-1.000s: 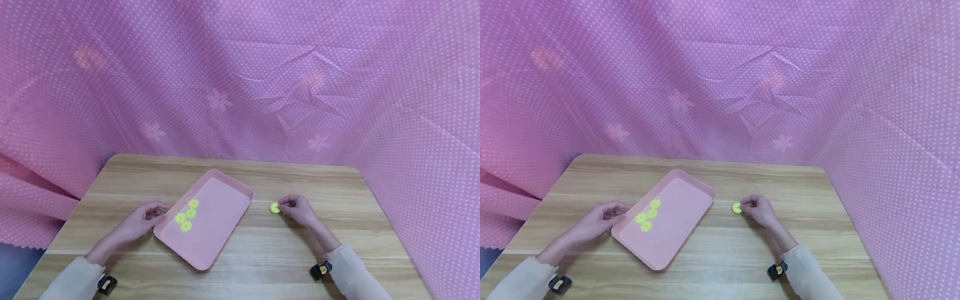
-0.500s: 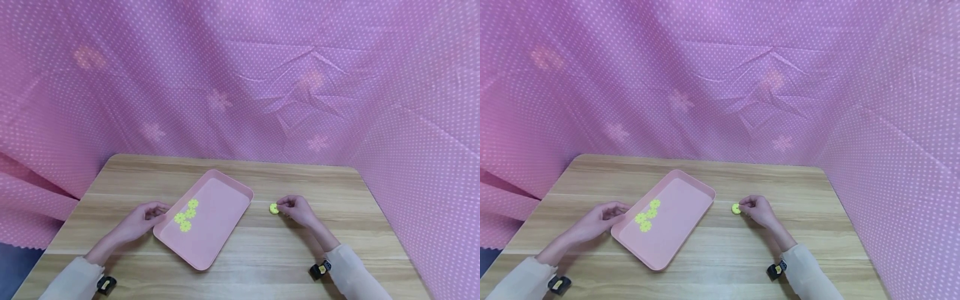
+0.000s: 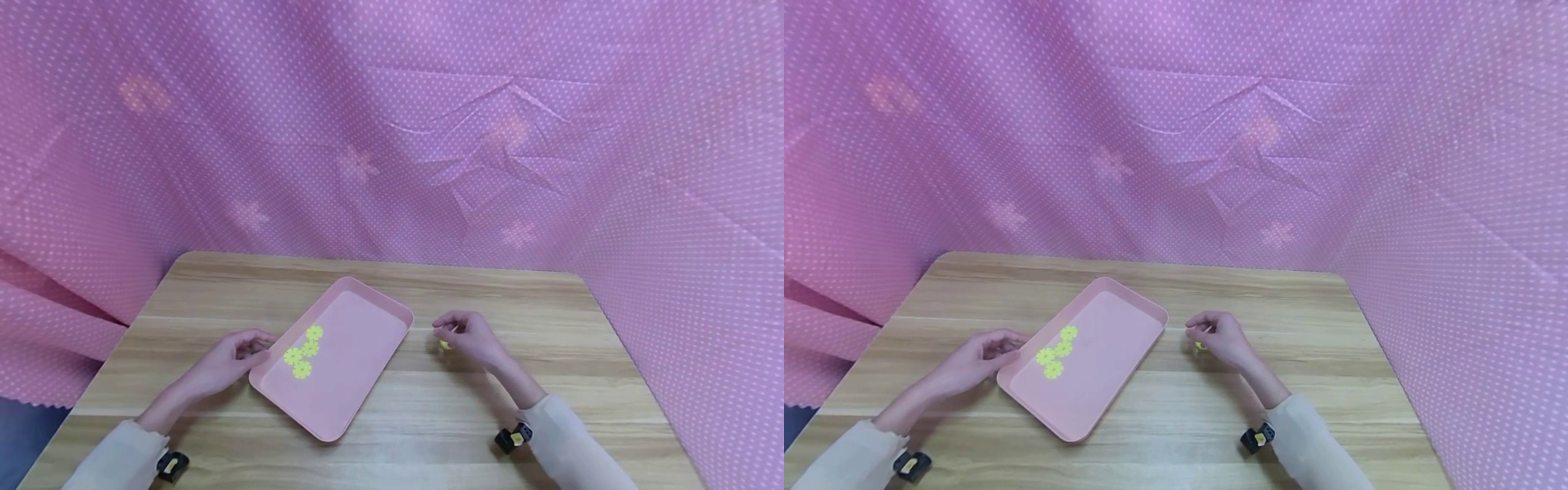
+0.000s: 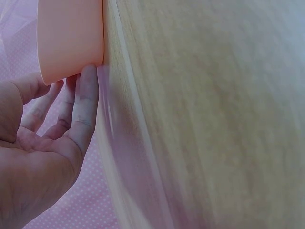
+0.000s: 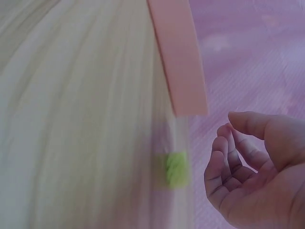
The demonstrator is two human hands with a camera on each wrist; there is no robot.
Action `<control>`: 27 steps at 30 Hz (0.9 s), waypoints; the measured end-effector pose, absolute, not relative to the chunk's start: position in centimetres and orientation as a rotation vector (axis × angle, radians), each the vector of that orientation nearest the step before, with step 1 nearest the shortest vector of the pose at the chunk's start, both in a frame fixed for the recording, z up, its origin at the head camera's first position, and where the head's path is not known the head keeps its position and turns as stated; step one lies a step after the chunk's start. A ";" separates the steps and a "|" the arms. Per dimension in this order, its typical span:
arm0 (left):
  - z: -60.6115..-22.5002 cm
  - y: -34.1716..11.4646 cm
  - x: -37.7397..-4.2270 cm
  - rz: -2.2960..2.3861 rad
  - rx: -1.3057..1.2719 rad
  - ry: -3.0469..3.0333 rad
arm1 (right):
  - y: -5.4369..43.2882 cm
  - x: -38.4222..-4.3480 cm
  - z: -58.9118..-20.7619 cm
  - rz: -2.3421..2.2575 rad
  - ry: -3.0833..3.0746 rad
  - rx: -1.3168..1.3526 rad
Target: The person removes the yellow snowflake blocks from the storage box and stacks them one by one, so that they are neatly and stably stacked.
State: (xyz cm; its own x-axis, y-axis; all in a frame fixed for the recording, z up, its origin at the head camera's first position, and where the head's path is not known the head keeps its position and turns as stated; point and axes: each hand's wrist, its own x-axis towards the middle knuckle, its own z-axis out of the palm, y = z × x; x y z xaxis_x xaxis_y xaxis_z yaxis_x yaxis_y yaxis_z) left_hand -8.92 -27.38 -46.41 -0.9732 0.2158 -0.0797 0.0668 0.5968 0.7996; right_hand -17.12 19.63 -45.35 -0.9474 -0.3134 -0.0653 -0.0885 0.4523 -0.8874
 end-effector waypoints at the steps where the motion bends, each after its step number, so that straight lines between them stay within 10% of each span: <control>1: -46.4 -27.4 -8.9 1.316 0.236 2.654 | 19.2 -17.1 -45.2 -1.492 2.484 -0.365; 27: -46.4 -27.5 -8.9 1.335 0.245 2.643 | 7.9 -17.8 -44.2 -1.316 2.495 -0.771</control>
State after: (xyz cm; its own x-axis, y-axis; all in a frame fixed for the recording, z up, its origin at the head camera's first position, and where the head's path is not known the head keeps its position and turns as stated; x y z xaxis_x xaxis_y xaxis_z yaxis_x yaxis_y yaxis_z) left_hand -8.91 -27.46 -46.42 -0.9721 0.2218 -0.0769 0.0697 0.5855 0.8077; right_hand -17.83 7.89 -44.16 -0.8392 -0.5414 0.0505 -0.3474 0.4625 -0.8157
